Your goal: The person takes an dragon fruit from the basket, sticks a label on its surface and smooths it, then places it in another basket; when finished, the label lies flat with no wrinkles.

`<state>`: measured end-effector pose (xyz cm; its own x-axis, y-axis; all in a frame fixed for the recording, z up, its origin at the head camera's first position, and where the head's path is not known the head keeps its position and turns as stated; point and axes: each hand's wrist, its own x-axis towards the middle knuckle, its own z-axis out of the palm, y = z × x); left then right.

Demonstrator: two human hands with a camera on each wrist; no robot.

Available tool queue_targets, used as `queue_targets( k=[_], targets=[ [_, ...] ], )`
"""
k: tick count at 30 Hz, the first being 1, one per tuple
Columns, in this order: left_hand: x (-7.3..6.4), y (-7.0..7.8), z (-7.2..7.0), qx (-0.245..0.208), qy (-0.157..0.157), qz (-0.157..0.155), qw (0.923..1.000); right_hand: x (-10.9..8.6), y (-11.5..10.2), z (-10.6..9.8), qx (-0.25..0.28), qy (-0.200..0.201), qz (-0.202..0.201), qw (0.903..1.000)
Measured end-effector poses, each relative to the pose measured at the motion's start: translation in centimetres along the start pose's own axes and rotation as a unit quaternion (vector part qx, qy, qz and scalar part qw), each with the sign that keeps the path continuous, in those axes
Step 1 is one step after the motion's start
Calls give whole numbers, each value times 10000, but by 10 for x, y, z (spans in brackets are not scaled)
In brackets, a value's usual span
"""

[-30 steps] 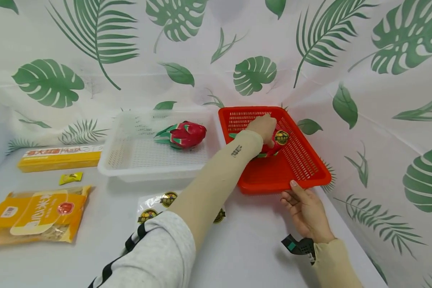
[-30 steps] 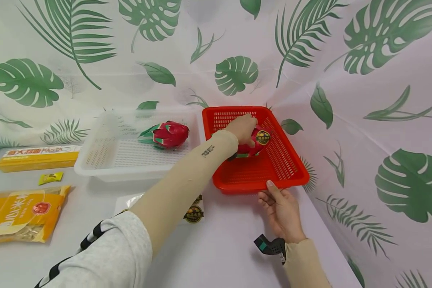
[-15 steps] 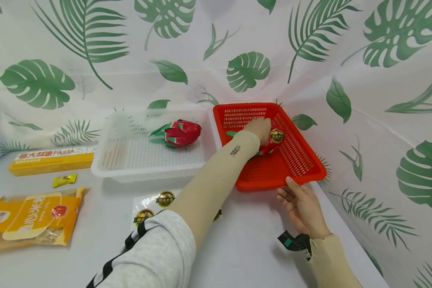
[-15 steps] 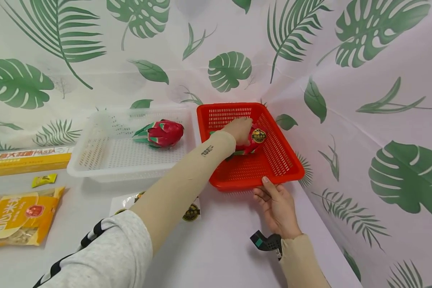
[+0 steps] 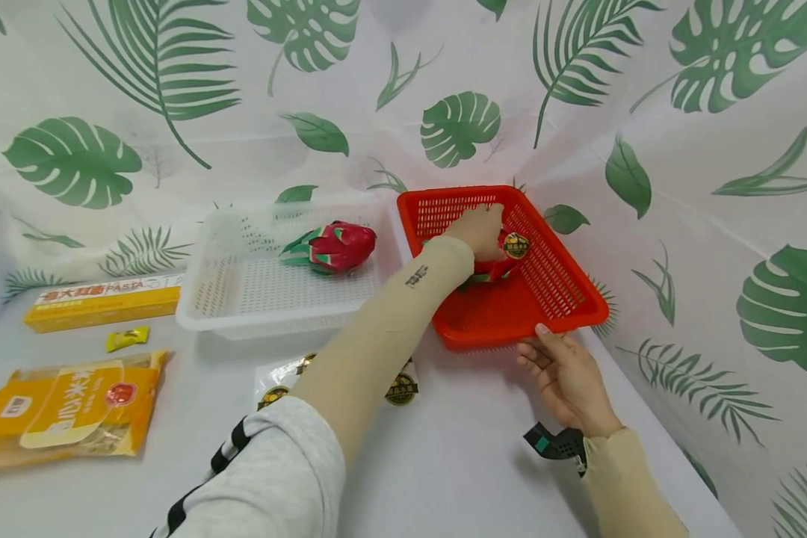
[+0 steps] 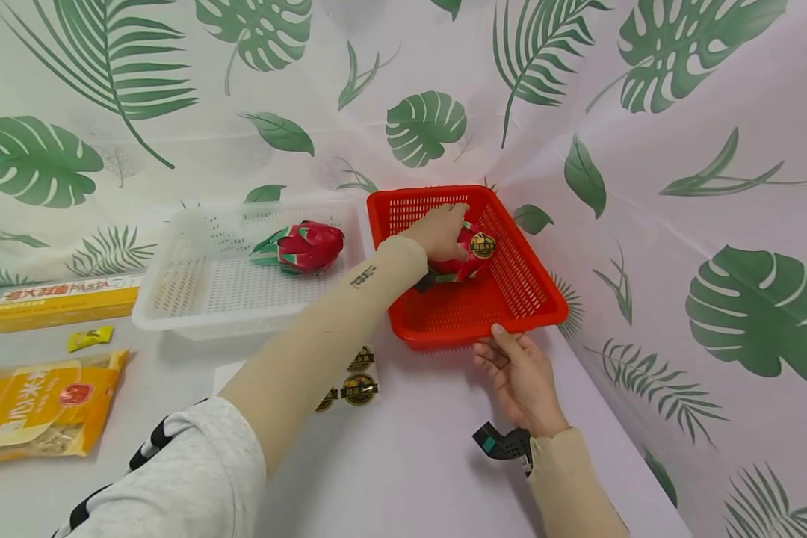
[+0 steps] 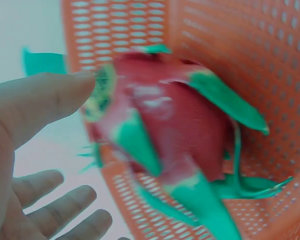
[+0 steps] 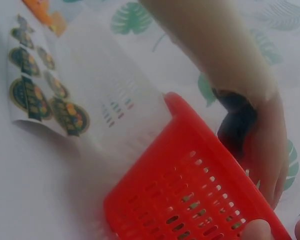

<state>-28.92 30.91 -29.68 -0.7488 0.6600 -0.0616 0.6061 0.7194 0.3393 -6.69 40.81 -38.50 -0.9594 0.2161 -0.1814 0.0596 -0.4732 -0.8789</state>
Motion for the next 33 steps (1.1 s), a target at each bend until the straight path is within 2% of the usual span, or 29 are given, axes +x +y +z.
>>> queue_targets(
  k=[4, 8, 11, 13, 16, 18, 20, 21, 23, 25, 27, 28, 30, 32, 33],
  targets=[
    [-10, -6, -14, -262, 103, 276, 9992, -7, 0, -2, -141, -171, -144, 9997],
    [-40, -16, -28, -458, 426, 535, 9966, -16, 2, -3, -413, -409, -245, 9980],
    [-74, -26, -34, -607, 716, 810, 9923, -23, 4, -4, -647, -450, -345, 9963],
    [-101, -36, -34, -832, 904, 1075, 9866, -26, 5, -3, -828, -387, -473, 9947],
    [-146, -57, -23, -1556, 1064, 1530, 9701, -31, 8, 3, -1229, -260, -723, 9894],
    [-177, -73, -9, -2232, 1003, 1707, 9545, -34, 10, 9, -1663, -119, -942, 9815],
    [-206, -92, 9, -2844, 865, 1667, 9401, -35, 10, 17, -2266, 64, -1136, 9673],
    [-219, -102, 19, -3109, 787, 1558, 9343, -35, 10, 22, -2663, 167, -1250, 9556],
    [-243, -122, 37, -3446, 704, 1227, 9280, -35, 10, 31, -3503, 360, -1518, 9236],
    [-262, -142, 50, -3593, 744, 859, 9263, -33, 9, 42, -4228, 454, -1777, 8875],
    [-276, -162, 58, -3687, 858, 497, 9242, -31, 8, 53, -4794, 514, -2070, 8513],
    [-282, -172, 60, -3693, 939, 320, 9240, -29, 8, 58, -4965, 509, -2208, 8379],
    [-293, -192, 60, -3779, 1111, -34, 9192, -25, 8, 68, -5117, 434, -2424, 8231],
    [-302, -212, 59, -4077, 1216, -398, 9041, -22, 11, 78, -5211, 399, -2614, 8115],
    [-307, -220, 57, -4281, 1252, -563, 8933, -20, 12, 83, -5253, 373, -2689, 8064]
  ],
)
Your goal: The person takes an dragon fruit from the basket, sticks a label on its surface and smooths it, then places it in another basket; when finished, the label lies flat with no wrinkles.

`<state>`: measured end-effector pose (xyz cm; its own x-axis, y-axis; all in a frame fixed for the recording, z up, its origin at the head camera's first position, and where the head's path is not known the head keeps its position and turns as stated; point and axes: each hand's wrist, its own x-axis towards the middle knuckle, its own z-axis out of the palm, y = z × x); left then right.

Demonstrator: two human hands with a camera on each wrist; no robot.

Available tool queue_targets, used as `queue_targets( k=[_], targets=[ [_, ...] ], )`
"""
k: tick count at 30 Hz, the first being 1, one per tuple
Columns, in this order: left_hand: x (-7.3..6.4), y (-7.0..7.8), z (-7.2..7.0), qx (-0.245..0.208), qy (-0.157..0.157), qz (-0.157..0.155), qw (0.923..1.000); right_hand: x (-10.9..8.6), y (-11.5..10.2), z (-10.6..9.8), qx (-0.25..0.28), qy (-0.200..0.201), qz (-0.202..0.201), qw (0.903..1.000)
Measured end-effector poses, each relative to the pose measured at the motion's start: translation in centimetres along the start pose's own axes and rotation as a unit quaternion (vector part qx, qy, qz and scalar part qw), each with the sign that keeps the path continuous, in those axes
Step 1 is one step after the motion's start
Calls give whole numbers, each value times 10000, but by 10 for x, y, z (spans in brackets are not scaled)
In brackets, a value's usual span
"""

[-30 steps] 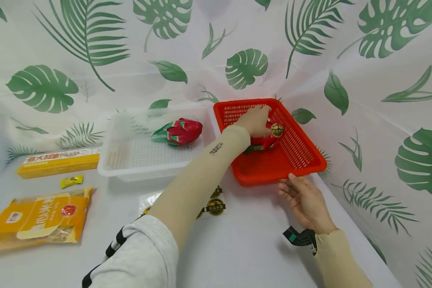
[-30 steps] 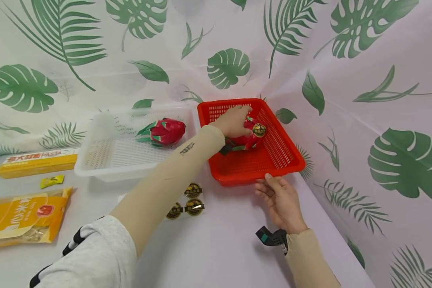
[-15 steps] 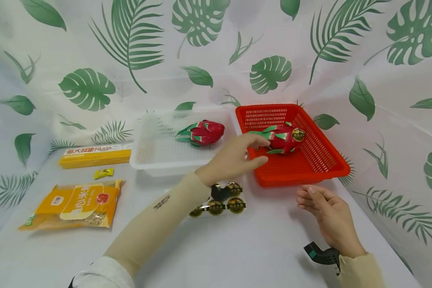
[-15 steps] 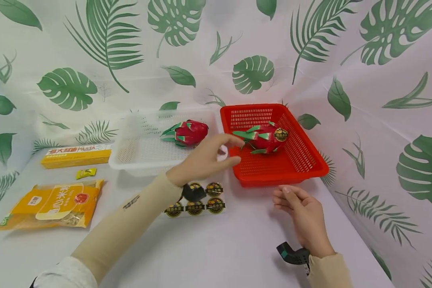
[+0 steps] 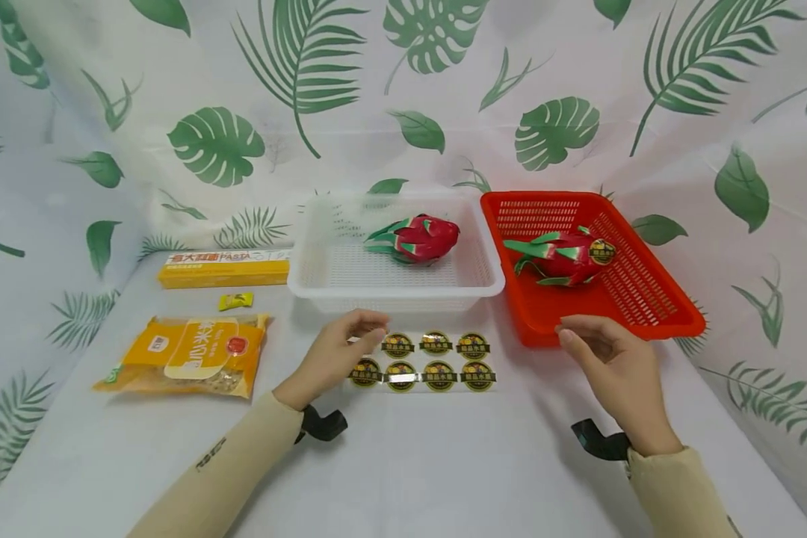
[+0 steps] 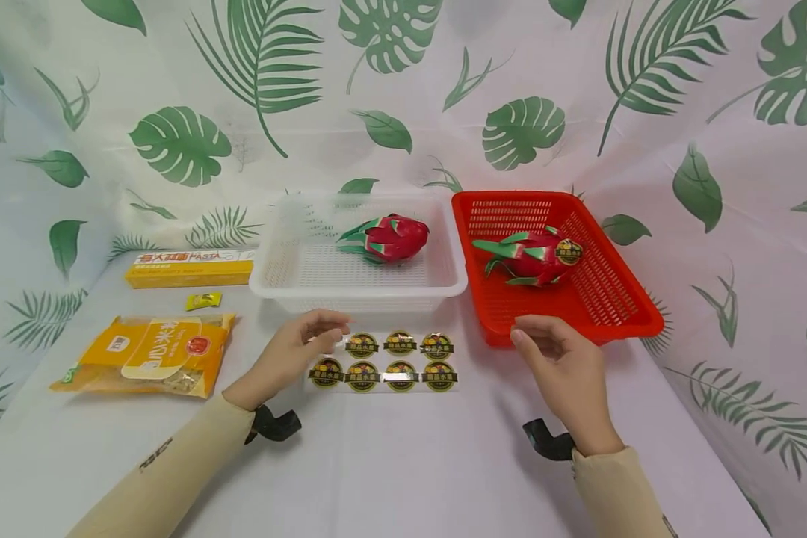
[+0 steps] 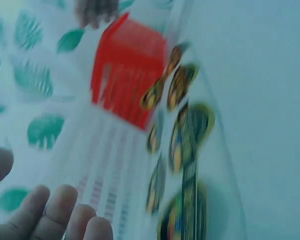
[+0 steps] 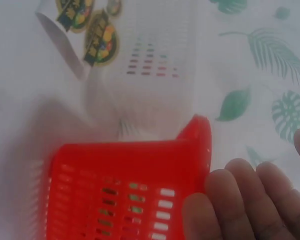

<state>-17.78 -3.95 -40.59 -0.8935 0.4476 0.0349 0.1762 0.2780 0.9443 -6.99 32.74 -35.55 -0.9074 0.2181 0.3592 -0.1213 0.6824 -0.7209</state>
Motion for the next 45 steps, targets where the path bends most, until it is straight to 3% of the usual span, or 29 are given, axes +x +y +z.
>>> queue_targets(
  k=[5, 10, 13, 16, 27, 36, 41, 45],
  targets=[
    [3, -12, -30, -1250, 362, -577, 9898, 14, -9, 11, -234, 116, -302, 9992],
    [8, -19, -45, -2288, 460, -882, 9684, 30, -18, 19, -516, -38, -417, 9978],
    [10, -23, -51, -2695, 551, -1038, 9558, 44, -25, 26, -652, -310, -446, 9964],
    [11, -26, -56, -2846, 726, -1140, 9491, 61, -32, 32, -711, -567, -533, 9944],
    [15, -31, -61, -2821, 1016, -1176, 9467, 133, -74, 62, -1065, -1443, -712, 9812],
    [20, -28, -62, -2794, 1062, -1105, 9479, 190, -85, 99, -1280, -2234, -528, 9648],
    [20, -30, -63, -2771, 1037, -1044, 9495, 220, -87, 124, -1578, -2798, -309, 9465],
    [18, -33, -62, -2737, 1049, -1056, 9502, 238, -84, 152, -2023, -3291, -119, 9223]
  ],
)
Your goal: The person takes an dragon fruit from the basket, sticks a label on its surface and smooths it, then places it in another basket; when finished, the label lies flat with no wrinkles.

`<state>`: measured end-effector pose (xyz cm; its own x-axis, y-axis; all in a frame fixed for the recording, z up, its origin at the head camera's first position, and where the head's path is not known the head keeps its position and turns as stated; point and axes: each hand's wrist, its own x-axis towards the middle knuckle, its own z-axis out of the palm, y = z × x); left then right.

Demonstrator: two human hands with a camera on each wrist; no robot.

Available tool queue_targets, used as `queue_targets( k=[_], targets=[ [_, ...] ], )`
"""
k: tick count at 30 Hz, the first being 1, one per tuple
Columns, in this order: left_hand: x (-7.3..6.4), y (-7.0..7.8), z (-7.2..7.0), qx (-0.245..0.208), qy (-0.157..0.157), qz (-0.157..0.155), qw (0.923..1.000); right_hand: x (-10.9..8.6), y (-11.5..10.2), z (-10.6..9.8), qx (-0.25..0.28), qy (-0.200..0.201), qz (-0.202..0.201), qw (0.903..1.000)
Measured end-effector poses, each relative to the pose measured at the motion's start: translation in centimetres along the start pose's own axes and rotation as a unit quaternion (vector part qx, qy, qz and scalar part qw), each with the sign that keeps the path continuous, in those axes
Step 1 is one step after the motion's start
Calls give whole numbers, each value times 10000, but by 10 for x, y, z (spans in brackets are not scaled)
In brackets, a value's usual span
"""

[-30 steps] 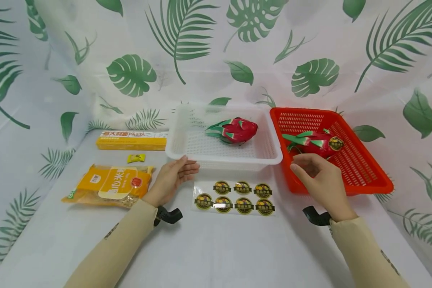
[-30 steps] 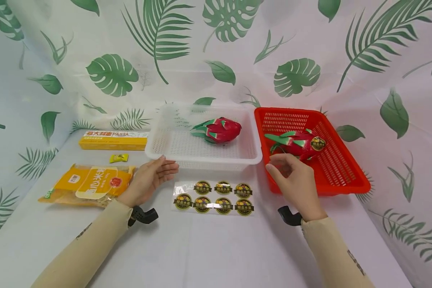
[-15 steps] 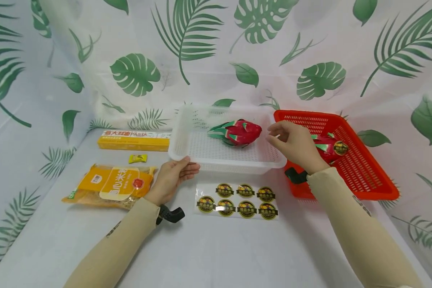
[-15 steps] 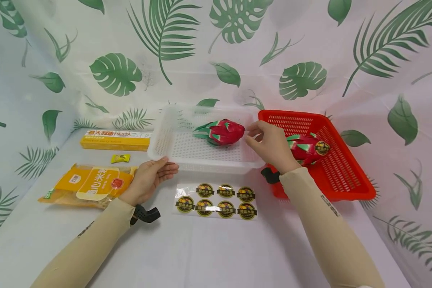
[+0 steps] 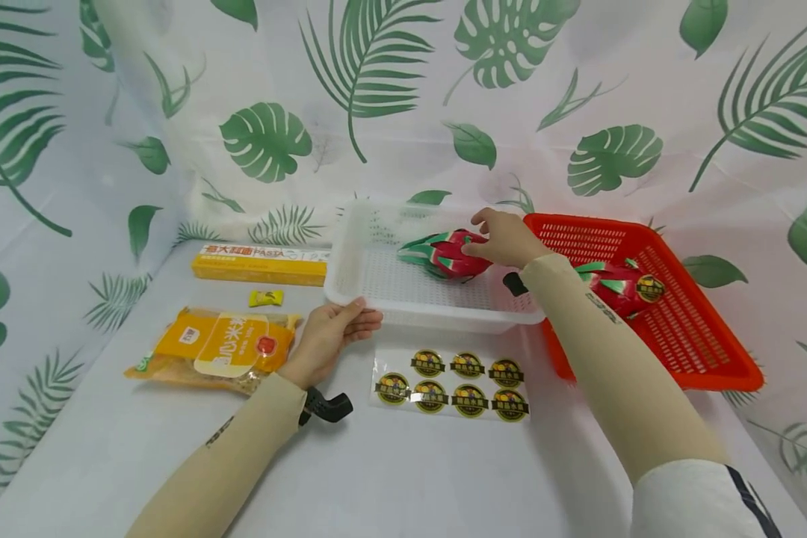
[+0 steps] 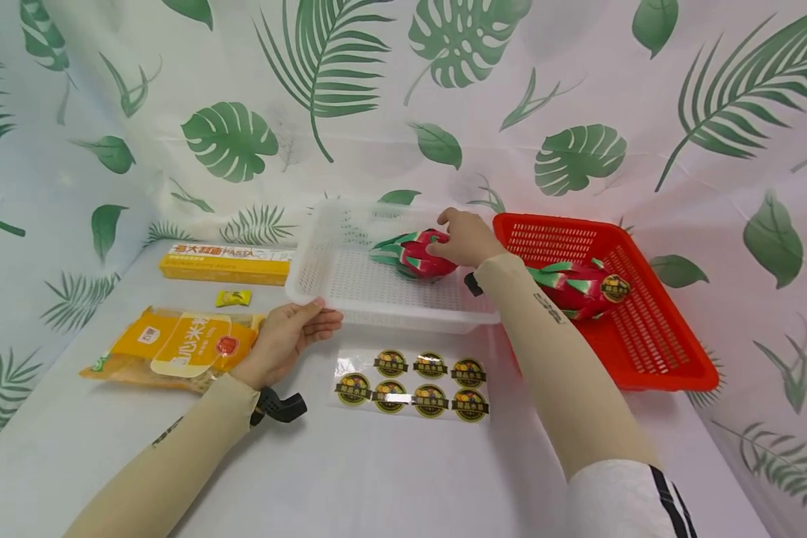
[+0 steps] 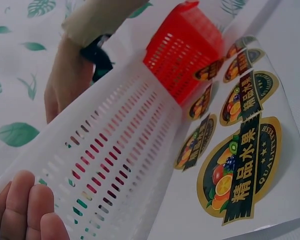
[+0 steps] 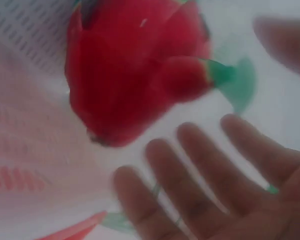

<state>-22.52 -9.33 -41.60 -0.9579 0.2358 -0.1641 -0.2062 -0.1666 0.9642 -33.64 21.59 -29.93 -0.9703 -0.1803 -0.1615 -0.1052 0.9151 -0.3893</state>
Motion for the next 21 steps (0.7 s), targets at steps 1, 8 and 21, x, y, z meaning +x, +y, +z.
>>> queue_targets(
  k=[1, 8, 21],
  targets=[
    [0, -1, 0, 8, 12, -4, 10000, 7, -1, 3, -159, -115, 42, 9998],
    [-4, -2, 1, -73, 175, -155, 9997, 37, -10, 27, -1368, -309, 272, 9897],
    [-2, 0, 1, -96, 129, 19, 9999, 65, 8, 43, -1696, -349, 372, 9842]
  ],
)
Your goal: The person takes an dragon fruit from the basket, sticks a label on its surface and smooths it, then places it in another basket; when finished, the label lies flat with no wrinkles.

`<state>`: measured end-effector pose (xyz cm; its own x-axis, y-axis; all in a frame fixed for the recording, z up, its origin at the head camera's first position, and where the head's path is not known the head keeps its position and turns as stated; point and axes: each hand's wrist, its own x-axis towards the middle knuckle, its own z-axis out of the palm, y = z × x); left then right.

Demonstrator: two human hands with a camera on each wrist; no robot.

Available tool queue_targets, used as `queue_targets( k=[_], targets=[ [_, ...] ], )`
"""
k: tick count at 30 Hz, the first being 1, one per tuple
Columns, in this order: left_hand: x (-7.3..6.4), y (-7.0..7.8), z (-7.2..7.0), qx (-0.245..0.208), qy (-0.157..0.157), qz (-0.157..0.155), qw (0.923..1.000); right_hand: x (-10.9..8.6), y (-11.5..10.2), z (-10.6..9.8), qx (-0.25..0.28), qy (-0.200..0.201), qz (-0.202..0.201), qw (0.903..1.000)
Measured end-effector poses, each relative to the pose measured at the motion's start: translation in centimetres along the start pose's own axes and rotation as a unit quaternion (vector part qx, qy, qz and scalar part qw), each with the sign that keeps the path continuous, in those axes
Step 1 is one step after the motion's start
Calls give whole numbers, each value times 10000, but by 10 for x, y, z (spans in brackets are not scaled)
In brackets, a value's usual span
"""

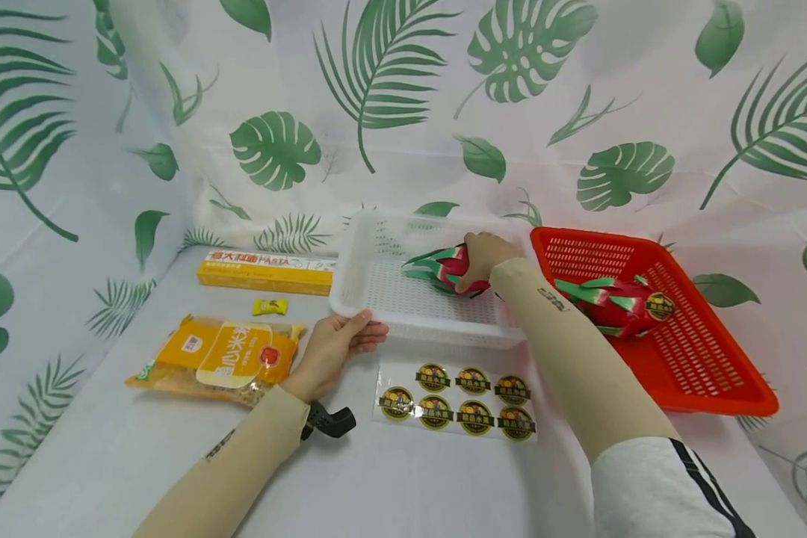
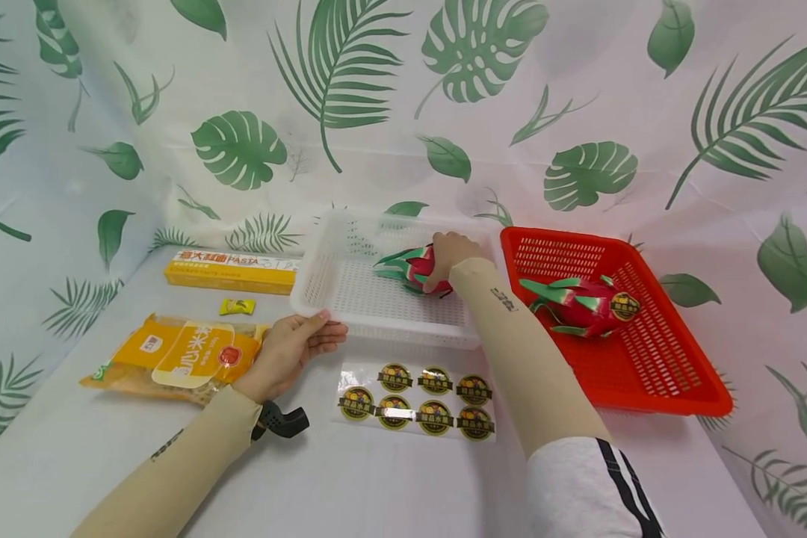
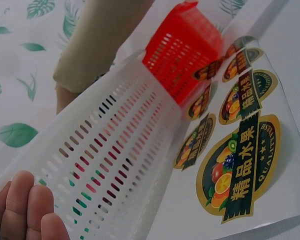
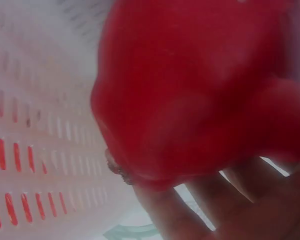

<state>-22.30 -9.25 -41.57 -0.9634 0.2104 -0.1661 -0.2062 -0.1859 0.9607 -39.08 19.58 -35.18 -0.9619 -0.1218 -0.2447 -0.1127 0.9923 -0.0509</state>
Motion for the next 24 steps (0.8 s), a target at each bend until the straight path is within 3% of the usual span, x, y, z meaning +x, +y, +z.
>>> queue_targets(
  k=[14, 24],
  targets=[
    [-1, 2, 1, 110, -23, 74, 9999, -15, -1, -9, -310, 397, -99, 9987],
    [-1, 2, 0, 97, 92, 75, 9999, -60, -6, -41, 180, 1185, -524, 9914]
  ],
)
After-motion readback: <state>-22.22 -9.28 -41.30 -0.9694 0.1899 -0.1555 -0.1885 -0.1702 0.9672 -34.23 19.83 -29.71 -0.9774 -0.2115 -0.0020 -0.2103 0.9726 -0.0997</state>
